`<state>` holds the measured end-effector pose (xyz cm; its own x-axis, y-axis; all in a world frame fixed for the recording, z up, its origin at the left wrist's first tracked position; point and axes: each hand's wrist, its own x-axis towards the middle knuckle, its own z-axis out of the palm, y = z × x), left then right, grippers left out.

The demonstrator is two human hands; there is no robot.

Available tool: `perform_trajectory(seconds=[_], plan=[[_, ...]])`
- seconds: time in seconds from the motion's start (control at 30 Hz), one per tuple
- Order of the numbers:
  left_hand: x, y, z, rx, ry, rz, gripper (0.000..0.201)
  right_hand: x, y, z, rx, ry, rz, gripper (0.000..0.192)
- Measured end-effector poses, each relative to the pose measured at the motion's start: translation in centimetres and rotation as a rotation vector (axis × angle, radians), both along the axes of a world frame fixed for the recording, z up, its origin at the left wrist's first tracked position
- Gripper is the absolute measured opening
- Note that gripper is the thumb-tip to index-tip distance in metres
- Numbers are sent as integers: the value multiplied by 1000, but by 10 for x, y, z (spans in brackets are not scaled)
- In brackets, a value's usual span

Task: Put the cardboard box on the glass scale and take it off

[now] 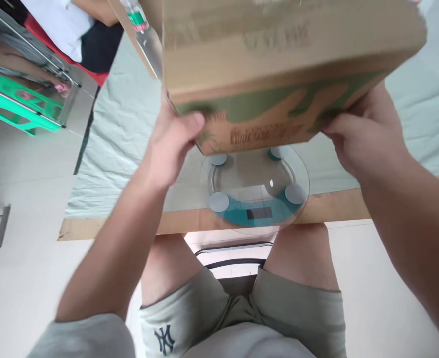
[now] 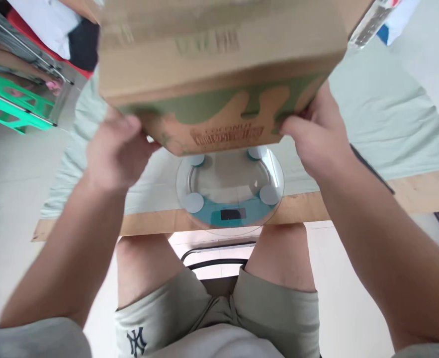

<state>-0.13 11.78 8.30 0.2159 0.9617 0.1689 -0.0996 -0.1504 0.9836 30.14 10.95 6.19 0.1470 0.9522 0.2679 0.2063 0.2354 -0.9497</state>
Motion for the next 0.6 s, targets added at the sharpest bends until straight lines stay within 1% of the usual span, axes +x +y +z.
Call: perform_trajectory(seconds=[0.07, 0.13, 0.2, 0.27, 0.33, 0.43, 0.53, 0.6], plan=[[-2, -33, -7, 21, 0, -28, 53, 1, -33, -8, -18, 85, 26, 41], [-3, -60, -17, 65, 25, -62, 51, 1, -59, -19, -58, 116, 18, 42], [-3, -80, -26, 93, 54, -61, 54, 0, -80, -28, -92, 129, -7, 43], [-2, -94, -33, 88, 57, -49, 59, -1, -93, -32, -105, 150, -21, 46], [-1, -104, -37, 44, 23, -68, 64, -1, -101, -34, -115, 158, -16, 48], [-4, -110, -43, -32, -35, -130, 76, 1, -106, -38, -125, 119, 11, 44], [-8, -109, -48, -22, -38, -175, 84, 4, -105, -50, -91, 83, 12, 40], [-9, -108, -50, 1, -18, -194, 84, 6, -104, -59, -68, 80, 21, 41]])
